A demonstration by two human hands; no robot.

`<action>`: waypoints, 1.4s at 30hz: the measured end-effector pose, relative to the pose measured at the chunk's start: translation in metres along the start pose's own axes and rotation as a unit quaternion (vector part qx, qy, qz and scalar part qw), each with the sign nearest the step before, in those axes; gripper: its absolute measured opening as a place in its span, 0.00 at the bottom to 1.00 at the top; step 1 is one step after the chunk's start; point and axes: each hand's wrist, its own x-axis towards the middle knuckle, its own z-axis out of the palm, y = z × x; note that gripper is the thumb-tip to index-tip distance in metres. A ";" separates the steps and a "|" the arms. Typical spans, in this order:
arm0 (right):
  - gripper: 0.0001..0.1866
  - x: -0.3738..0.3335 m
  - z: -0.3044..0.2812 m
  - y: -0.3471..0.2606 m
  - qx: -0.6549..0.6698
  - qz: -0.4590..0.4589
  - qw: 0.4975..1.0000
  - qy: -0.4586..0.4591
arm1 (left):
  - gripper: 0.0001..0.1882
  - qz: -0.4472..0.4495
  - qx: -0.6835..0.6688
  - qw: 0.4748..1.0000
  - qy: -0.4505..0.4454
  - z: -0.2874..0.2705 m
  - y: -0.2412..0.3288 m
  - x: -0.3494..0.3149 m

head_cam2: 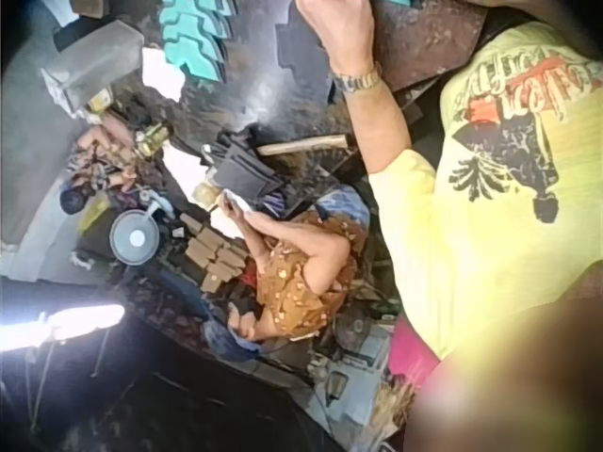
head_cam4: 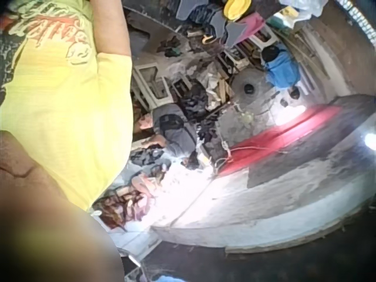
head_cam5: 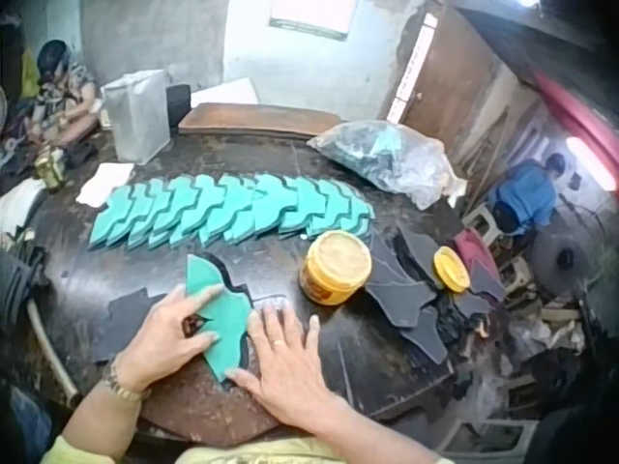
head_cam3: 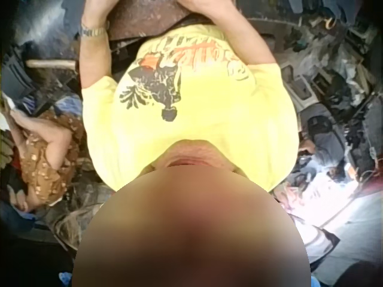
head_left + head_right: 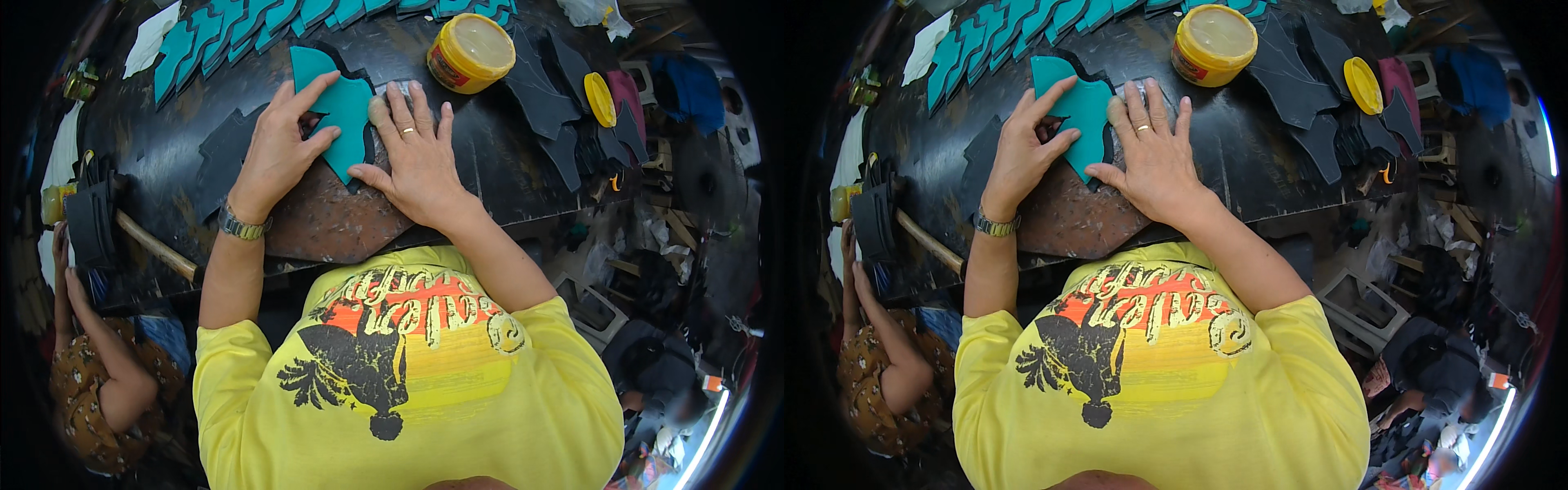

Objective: The person repeatedly rubs teal-colored shoe insoles on a wooden block using both hands. They occasionally wipe the block and scoop a small amount of paste from a yellow container to apply to the block. The insoles are handled one at a time and placed back on the table after rubbing.

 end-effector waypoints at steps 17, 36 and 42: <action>0.29 -0.033 -0.021 -0.012 0.050 -0.129 0.987 -0.085 | 0.34 -0.003 0.012 1.000 -0.004 0.002 -0.006 0.000; 0.34 -0.026 -0.017 0.005 0.013 -0.112 0.992 -0.064 | 0.34 -0.003 -0.045 0.999 0.019 0.004 -0.001 0.003; 0.29 -0.038 -0.018 0.006 0.120 -0.199 0.970 -0.072 | 0.30 -0.003 -0.205 0.978 0.026 -0.010 0.000 0.030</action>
